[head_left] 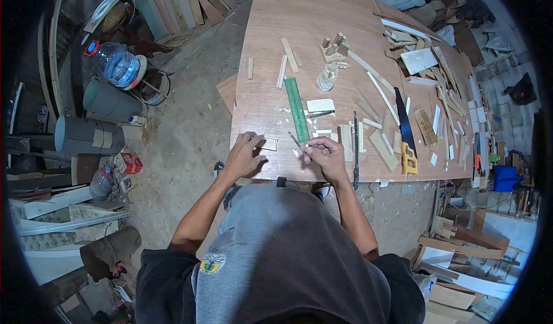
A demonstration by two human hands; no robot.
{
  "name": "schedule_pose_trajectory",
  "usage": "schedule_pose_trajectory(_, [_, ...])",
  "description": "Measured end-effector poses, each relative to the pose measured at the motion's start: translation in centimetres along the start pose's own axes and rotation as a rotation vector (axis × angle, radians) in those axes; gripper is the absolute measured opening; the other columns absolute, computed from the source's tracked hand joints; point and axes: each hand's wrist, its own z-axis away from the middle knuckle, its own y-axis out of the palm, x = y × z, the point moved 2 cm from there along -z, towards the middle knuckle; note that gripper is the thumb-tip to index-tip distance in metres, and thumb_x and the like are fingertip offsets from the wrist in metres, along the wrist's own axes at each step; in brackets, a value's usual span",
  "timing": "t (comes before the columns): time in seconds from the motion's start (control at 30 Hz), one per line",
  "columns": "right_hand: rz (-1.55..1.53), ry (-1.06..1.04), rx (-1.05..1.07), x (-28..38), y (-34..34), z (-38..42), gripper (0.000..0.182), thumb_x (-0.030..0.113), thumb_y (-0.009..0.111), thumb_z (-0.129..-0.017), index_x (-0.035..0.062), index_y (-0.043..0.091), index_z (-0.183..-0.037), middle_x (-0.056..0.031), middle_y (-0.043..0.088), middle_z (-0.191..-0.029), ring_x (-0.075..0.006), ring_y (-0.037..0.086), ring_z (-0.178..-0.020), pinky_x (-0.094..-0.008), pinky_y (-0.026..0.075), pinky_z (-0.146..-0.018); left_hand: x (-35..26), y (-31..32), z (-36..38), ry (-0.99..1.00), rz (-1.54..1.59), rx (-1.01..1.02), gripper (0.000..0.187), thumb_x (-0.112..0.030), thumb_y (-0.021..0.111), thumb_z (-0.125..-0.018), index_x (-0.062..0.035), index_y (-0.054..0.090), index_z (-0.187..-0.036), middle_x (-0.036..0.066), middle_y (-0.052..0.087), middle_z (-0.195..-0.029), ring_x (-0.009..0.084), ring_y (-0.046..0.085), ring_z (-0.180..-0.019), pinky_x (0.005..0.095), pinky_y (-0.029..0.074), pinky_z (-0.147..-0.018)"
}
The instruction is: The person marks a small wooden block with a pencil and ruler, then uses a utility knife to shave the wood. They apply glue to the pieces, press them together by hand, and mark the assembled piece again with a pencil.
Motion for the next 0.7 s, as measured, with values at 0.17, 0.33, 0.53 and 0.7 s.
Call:
schedule_pose_trajectory(0.17, [0.089,0.054,-0.062,-1.3,-1.8,1.2,0.018,0.002,0.071,-0.088,-0.0035,0.067,-0.105,-0.008,0.071,-0.082,-0.0111,0.066,-0.069,-0.0248,0.054,-0.06,1.0,2.3,-2.9,0.185,-0.306,0.059,0.079,-0.017,0.082,-0.068,-0.0074,0.047,-0.139,0.015,0.049,-0.136,0.0357,0.044,-0.128,0.0504,0.045,-0.099])
schedule_pose_trajectory(0.33, [0.068,0.081,-0.073,-2.7,-2.4,2.1,0.019,0.005,0.073,-0.088,-0.0024,0.068,-0.105,-0.0067,0.07,-0.082,-0.01,0.066,-0.07,-0.0233,0.051,-0.059,2.4,4.2,-4.7,0.144,-0.347,0.243,0.052,-0.009,0.075,-0.071,-0.0046,0.055,-0.119,0.014,0.055,-0.121,0.0354,0.051,-0.118,0.0507,0.049,-0.092])
schedule_pose_trajectory(0.53, [0.098,0.138,-0.095,-3.1,-2.3,2.1,0.021,0.007,0.073,-0.088,-0.0006,0.068,-0.107,-0.005,0.07,-0.084,-0.0088,0.066,-0.075,-0.0223,0.049,-0.06,2.5,3.7,-5.3,0.174,-0.138,0.23,0.037,-0.008,0.074,-0.073,-0.0021,0.061,-0.108,0.016,0.059,-0.112,0.0363,0.055,-0.111,0.046,0.05,-0.09])
schedule_pose_trajectory(0.7, [0.295,-0.017,-0.026,-0.3,-0.2,1.8,0.019,0.011,0.071,-0.092,-0.0033,0.069,-0.104,-0.006,0.071,-0.092,-0.0129,0.068,-0.081,-0.028,0.055,-0.068,-3.2,0.6,-4.3,0.231,0.31,0.098,0.047,-0.004,0.078,-0.072,-0.0019,0.063,-0.116,0.013,0.06,-0.115,0.0269,0.06,-0.109,0.0356,0.047,-0.095])
